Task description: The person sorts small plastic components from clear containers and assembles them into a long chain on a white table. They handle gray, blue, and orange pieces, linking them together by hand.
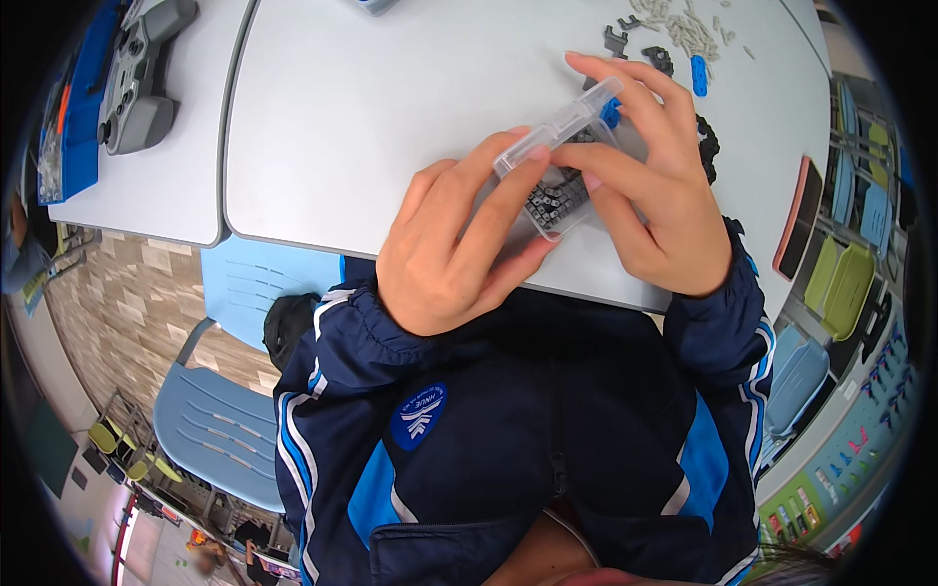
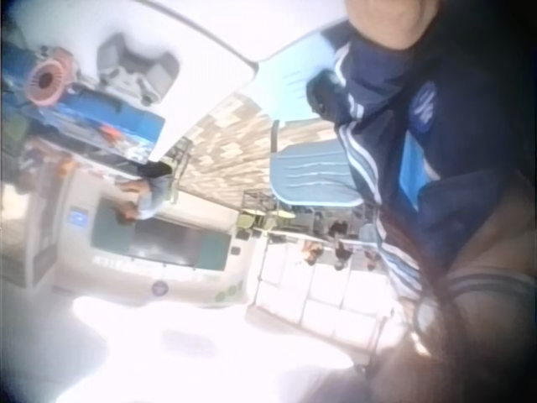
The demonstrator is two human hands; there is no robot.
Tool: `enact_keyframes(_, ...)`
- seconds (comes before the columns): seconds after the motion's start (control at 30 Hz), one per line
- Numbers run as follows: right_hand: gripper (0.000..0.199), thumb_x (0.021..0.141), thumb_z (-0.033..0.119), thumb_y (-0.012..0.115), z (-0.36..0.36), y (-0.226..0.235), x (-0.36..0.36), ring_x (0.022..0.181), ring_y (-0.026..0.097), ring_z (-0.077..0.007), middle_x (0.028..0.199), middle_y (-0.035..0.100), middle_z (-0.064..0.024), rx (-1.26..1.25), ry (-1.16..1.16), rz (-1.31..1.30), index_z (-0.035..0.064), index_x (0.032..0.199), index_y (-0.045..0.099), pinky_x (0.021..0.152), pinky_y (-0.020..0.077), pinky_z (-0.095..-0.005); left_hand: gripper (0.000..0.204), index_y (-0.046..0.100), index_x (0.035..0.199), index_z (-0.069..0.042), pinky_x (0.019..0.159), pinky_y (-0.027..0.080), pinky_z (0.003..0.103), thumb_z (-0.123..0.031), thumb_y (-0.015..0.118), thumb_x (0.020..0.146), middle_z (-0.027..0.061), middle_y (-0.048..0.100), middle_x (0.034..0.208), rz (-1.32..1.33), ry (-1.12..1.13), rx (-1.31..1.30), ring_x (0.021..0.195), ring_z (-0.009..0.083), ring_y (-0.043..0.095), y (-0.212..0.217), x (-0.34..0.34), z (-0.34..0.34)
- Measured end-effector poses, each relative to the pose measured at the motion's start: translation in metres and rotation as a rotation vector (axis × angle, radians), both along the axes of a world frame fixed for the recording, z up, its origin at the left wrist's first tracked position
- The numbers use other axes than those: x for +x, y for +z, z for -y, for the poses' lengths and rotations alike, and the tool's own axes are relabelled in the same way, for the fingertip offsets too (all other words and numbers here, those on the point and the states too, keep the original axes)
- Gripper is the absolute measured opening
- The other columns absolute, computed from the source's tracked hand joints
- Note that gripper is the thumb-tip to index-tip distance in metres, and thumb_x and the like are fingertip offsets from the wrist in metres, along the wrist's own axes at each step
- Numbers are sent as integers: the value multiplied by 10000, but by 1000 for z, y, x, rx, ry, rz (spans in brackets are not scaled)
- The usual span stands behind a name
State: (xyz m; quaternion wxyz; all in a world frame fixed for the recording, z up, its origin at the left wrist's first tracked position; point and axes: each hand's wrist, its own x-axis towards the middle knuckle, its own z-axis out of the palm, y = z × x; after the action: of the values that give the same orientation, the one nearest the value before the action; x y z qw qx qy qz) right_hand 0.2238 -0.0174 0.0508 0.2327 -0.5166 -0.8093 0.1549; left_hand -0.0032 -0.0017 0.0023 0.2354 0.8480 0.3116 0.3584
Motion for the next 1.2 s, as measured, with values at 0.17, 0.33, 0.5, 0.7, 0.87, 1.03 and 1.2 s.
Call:
enact_keyframes(0.17,272,812,-20,608,0,3,0,1408,426,-432,1533,518,-208,-3,9,10,18,1040,752,1149,366,-499,727,649,1352,23,930,555,387,-115,928,695,226,633,1318,5,6,1,1116,355,663,-1,1,0)
enact_keyframes(0.33,268,814,-21,601,0,6,1,1402,429,-438,1531,519,-213,7,13,67,18,1036,745,1157,360,-510,725,650,1351,21,929,557,387,-114,928,696,225,631,1324,8,5,3,1117,353,664,-1,1,0)
enact_keyframes(0.5,281,815,-20,591,0,2,-2,1405,415,-453,1540,497,-230,-19,24,41,17,1056,731,1162,357,-516,726,650,1354,17,927,559,385,-115,929,697,221,631,1331,4,14,13,1116,350,663,-2,1,1)
enact_keyframes(0.7,274,815,-12,588,1,2,-3,1402,406,-463,1555,466,-245,-27,22,67,18,1060,709,1154,365,-523,730,650,1359,9,915,560,379,-125,931,698,220,631,1334,6,15,29,1105,343,664,-4,2,1)
enact_keyframes(0.87,265,804,-11,593,1,0,-4,1392,414,-462,1543,475,-249,-8,6,75,11,1043,706,1136,385,-519,728,650,1360,7,907,559,377,-132,930,702,219,633,1334,1,8,25,1094,341,666,-2,2,1)
enact_keyframes(1.03,260,788,-9,607,-1,2,-2,1377,430,-461,1537,487,-249,38,13,117,4,1024,717,1126,397,-511,726,654,1354,8,903,559,379,-129,930,697,221,636,1327,-1,11,35,1084,341,667,-2,2,0)
enact_keyframes(1.2,292,777,-20,604,-1,1,1,1364,449,-459,1532,500,-246,54,18,100,16,1035,734,1131,391,-506,721,660,1347,10,903,558,380,-128,931,693,221,637,1323,1,13,34,1079,341,668,-2,2,1)
